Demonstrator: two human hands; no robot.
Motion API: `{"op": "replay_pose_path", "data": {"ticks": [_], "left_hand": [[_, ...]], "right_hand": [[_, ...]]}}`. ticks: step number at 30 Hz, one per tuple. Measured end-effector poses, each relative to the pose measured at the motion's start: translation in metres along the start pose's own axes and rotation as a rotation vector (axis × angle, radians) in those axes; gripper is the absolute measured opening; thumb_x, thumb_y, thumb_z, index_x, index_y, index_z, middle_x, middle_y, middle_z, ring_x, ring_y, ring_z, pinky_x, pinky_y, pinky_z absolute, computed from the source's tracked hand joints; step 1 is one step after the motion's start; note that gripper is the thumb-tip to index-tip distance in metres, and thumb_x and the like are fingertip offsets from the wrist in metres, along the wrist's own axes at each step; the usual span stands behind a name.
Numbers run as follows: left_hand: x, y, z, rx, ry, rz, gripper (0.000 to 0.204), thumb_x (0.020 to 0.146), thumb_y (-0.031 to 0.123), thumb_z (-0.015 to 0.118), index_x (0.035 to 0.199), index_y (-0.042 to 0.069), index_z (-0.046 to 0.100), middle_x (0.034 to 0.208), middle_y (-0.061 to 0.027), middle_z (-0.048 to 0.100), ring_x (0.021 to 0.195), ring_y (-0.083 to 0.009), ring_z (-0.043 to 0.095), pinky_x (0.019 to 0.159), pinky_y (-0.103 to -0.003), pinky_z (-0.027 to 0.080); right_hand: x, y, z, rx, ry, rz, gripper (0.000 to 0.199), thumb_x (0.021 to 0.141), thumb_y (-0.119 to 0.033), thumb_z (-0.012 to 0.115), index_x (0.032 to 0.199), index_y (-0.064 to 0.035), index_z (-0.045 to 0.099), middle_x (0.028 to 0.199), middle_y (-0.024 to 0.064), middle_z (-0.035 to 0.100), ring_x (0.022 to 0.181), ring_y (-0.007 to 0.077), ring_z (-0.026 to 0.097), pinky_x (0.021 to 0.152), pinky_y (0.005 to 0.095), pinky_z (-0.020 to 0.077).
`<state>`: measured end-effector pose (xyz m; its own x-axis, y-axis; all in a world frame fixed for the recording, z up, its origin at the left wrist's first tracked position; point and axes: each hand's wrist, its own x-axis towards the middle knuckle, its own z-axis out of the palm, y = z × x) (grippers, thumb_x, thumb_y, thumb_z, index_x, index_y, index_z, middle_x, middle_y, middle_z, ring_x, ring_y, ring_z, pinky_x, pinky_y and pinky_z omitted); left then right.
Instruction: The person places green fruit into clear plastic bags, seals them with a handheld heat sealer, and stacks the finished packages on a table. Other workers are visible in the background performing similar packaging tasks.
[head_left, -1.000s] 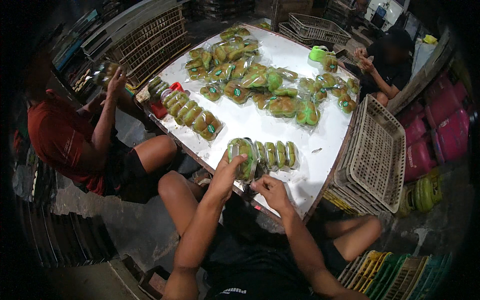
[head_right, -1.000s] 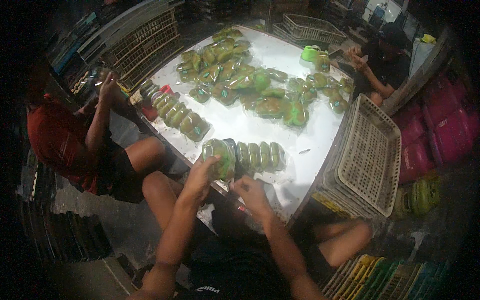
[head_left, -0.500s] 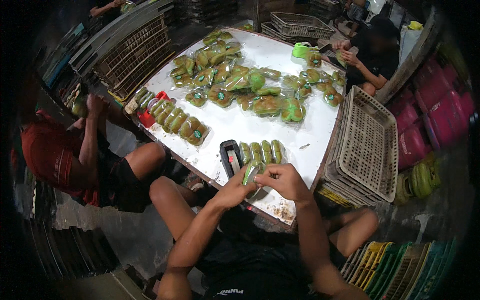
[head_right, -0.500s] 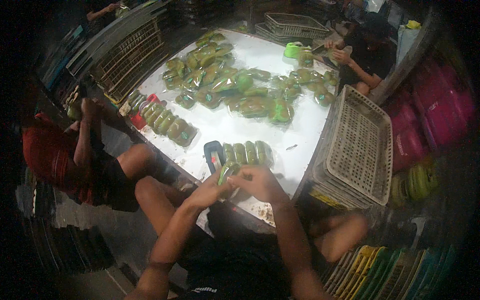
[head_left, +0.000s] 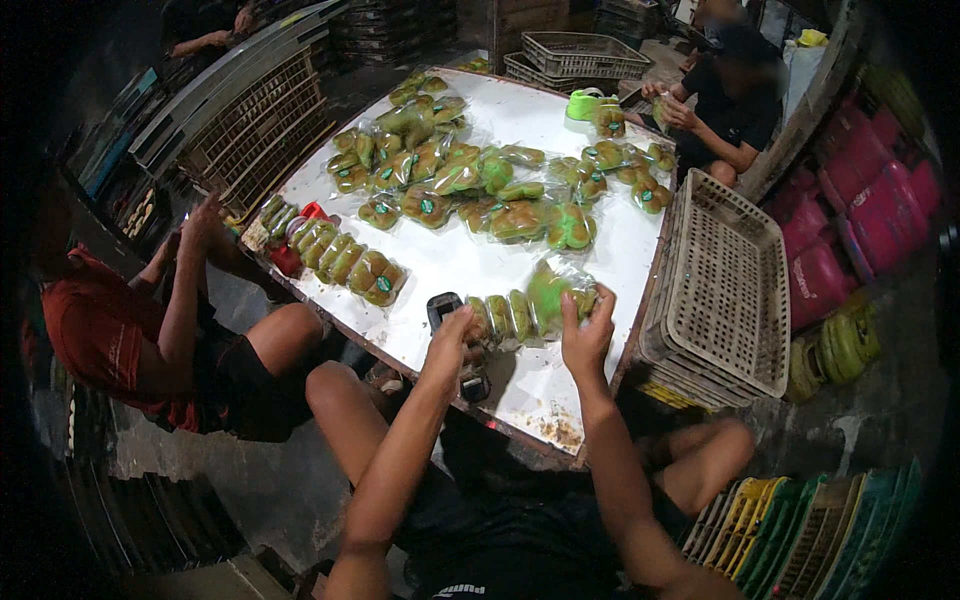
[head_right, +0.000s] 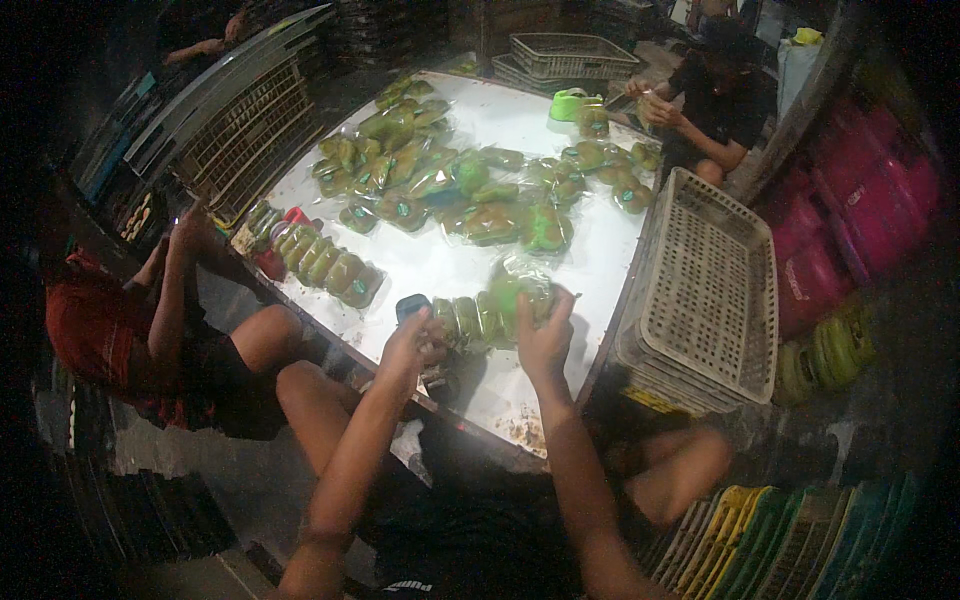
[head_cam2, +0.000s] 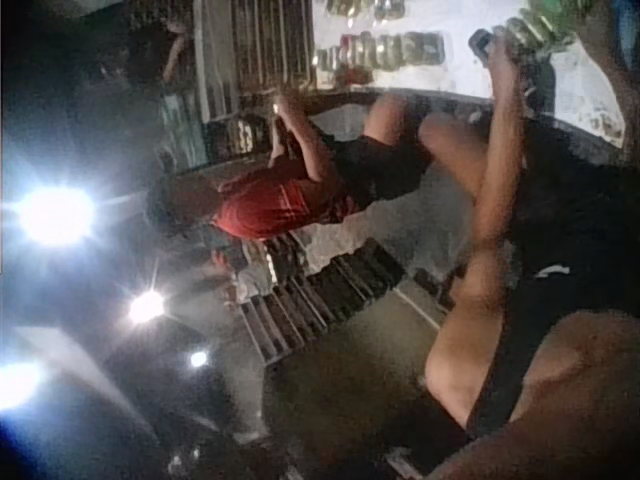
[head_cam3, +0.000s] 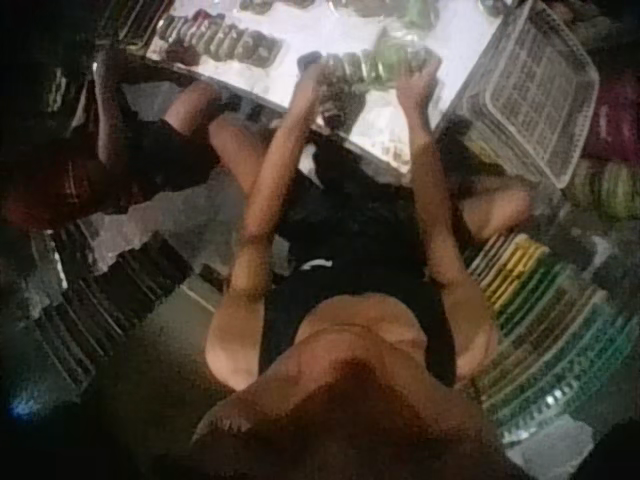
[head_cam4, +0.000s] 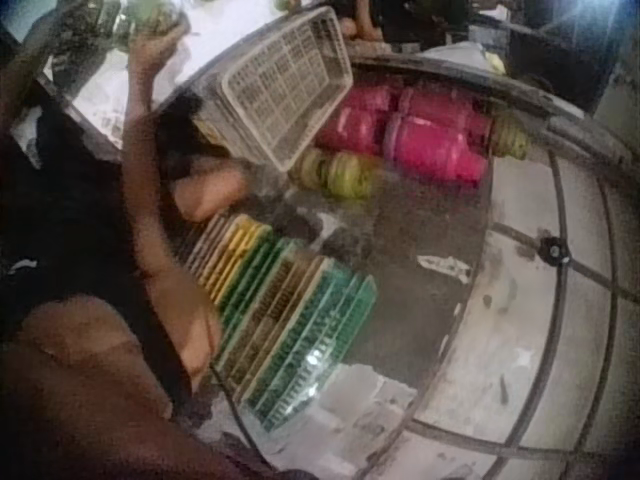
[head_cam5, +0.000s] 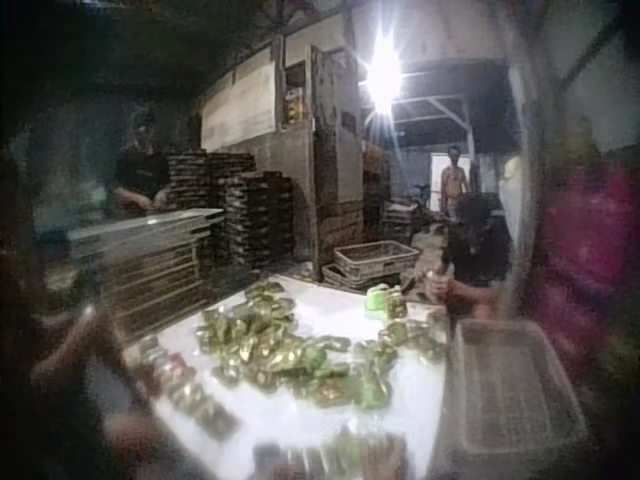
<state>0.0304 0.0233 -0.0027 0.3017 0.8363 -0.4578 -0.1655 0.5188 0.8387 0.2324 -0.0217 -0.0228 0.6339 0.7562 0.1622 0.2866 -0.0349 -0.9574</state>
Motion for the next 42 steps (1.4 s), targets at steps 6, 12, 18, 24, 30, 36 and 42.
{"op": "replay_pose_path", "data": {"ticks": [6,12,18,24,30,36,42], "left_hand": [[0.049,-0.021,0.03,0.372,0.077,0.176,0.075,0.09,0.046,0.062,0.14,-0.007,0.044,0.144,-0.0245,0.045,0.136,-0.0355,0.041,0.111,-0.042,0.032],[0.084,-0.046,0.048,0.636,0.26,0.203,0.086,0.083,0.049,0.069,0.141,-0.007,0.04,0.14,-0.0325,0.043,0.131,-0.0479,0.042,0.106,-0.047,0.039],[0.114,-0.061,0.044,0.643,0.248,0.062,0.092,0.075,0.045,0.075,0.134,-0.017,0.041,0.127,-0.0342,0.053,0.116,-0.0424,0.056,0.095,-0.045,0.047],[0.116,-0.066,0.061,0.42,-0.007,-0.025,0.066,0.078,0.03,0.078,0.121,-0.012,0.051,0.11,-0.02,0.065,0.097,-0.0253,0.065,0.083,-0.036,0.052],[0.059,-0.03,0.168,0.237,-0.302,0.3,0.057,0.088,0.025,0.071,0.133,-0.001,0.048,0.123,-0.0164,0.059,0.106,-0.022,0.061,0.088,-0.037,0.05],[0.053,-0.011,0.312,0.631,-0.325,0.756,0.082,0.08,0.046,0.077,0.138,-0.004,0.046,0.122,-0.025,0.059,0.112,-0.0324,0.059,0.099,-0.043,0.045],[0.093,-0.084,0.332,0.61,-0.696,0.296,0.075,0.086,0.047,0.071,0.138,-0.002,0.05,0.128,-0.0243,0.059,0.114,-0.0326,0.06,0.094,-0.039,0.049]], "right_hand": [[0.034,0.085,0.0,-0.665,-0.164,-0.255,0.056,0.09,-0.03,0.061,0.141,-0.0135,0.046,0.113,0.0233,0.058,0.11,0.0414,0.056,0.094,0.0506,0.0436],[0.05,0.078,0.012,-0.838,-0.216,-0.201,0.121,0.065,-0.071,0.074,0.152,-0.0036,0.024,0.144,0.0312,0.036,0.129,0.0479,0.045,0.104,0.0537,0.04],[0.059,0.064,0.001,-0.731,-0.513,0.036,0.117,0.07,-0.065,0.072,0.154,-0.0049,0.017,0.145,0.035,0.035,0.133,0.0487,0.041,0.107,0.0517,0.0399],[0.042,0.047,-0.035,-0.475,-0.377,0.117,0.114,0.074,-0.055,0.075,0.155,-0.003,0.014,0.147,0.0319,0.038,0.134,0.0437,0.043,0.109,0.0463,0.0392],[0.061,0.007,-0.138,-0.339,0.006,-0.335,0.109,0.068,-0.047,0.087,0.148,0.0024,0.032,0.14,0.0247,0.05,0.127,0.0361,0.052,0.105,0.0419,0.0427],[0.096,-0.014,-0.265,-0.317,0.296,-0.305,0.107,0.073,-0.052,0.081,0.151,-0.0012,0.029,0.145,0.029,0.039,0.13,0.0411,0.046,0.108,0.0481,0.0381],[0.109,0.09,-0.315,-0.551,-0.019,0.355,0.112,0.075,-0.079,0.06,0.153,-0.0036,0.03,0.152,0.0266,0.035,0.141,0.0411,0.035,0.115,0.0488,0.0296]]}}
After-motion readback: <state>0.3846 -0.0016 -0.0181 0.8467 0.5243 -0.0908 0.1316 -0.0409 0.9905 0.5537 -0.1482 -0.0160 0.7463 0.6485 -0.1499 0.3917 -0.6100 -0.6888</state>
